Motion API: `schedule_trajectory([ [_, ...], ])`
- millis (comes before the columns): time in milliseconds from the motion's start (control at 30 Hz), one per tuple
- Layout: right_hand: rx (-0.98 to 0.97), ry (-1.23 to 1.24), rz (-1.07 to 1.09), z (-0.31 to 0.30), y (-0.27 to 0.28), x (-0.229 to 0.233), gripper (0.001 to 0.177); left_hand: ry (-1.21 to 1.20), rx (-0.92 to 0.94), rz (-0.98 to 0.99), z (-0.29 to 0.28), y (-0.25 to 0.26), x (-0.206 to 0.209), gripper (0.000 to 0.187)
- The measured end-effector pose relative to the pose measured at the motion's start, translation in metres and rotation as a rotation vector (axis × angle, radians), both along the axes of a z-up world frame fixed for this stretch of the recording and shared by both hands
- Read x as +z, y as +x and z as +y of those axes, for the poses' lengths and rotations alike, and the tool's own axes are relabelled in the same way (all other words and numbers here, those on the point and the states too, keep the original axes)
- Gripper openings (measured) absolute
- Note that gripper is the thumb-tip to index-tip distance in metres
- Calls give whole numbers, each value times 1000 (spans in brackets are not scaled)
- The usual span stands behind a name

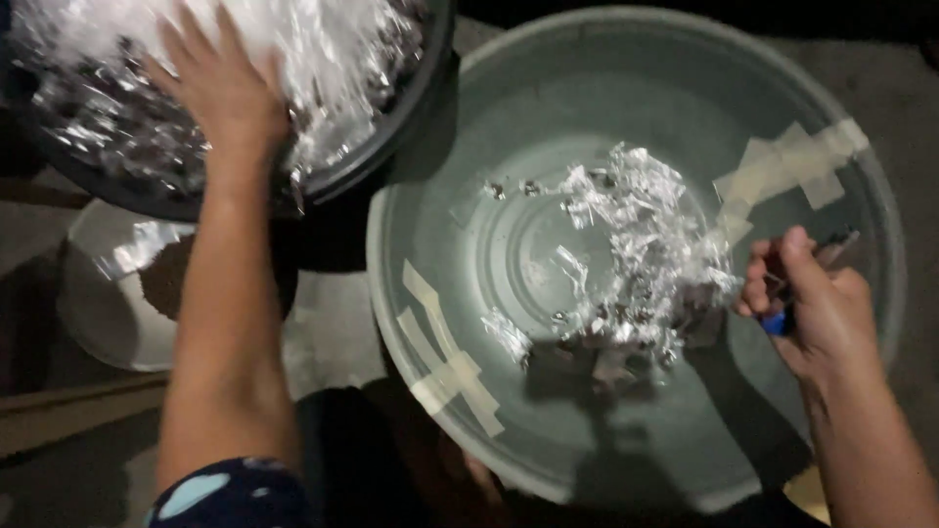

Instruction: Filling small plastic bags with snacks and sealing them using a lighter.

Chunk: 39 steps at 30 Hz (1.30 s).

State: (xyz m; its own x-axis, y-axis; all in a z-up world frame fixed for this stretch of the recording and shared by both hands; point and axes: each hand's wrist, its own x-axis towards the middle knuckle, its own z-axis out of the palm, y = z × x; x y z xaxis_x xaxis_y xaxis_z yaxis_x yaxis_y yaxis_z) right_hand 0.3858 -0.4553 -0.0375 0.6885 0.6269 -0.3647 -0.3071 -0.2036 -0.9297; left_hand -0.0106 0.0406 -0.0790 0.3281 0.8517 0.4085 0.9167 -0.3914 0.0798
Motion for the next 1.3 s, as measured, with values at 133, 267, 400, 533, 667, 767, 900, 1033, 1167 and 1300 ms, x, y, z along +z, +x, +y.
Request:
schedule_trajectory([
  [133, 30, -16, 9, 8, -16, 16, 35, 358, -74, -318, -75, 49, 13, 49],
  [267, 47, -14, -32, 11, -29, 27, 31, -430, -545, 274, -212, 130, -17, 16],
  [400, 82, 1, -81, 3, -29, 31, 31, -739, -909, 876, -288, 150, -156, 39],
  [533, 43, 68, -76, -7, -25, 32, 29, -670, -1061, 938, -300, 148, -198, 31],
  [667, 36, 59, -89, -12, -15, 27, 28, -888, -918, 706, -291, 155, -180, 19],
  [767, 6, 17, -105, -17, -15, 26, 24, -1102, -806, 191, -293, 162, -139, 19],
  [900, 91, -138, -241, -17, -16, 20, 17, -1247, -675, -553, -311, 183, -92, 19],
  [1033, 71, -60, -359, -20, -22, 8, 22, -1225, -784, -695, -332, 201, -42, 23],
  [1167, 391, -101, -638, -15, -34, 30, 45, -1255, -903, -739, -346, 205, 7, 12],
  [1300, 459, -161, -461, -10, -33, 22, 29, -1232, -891, -861, -344, 205, 22, 14],
])
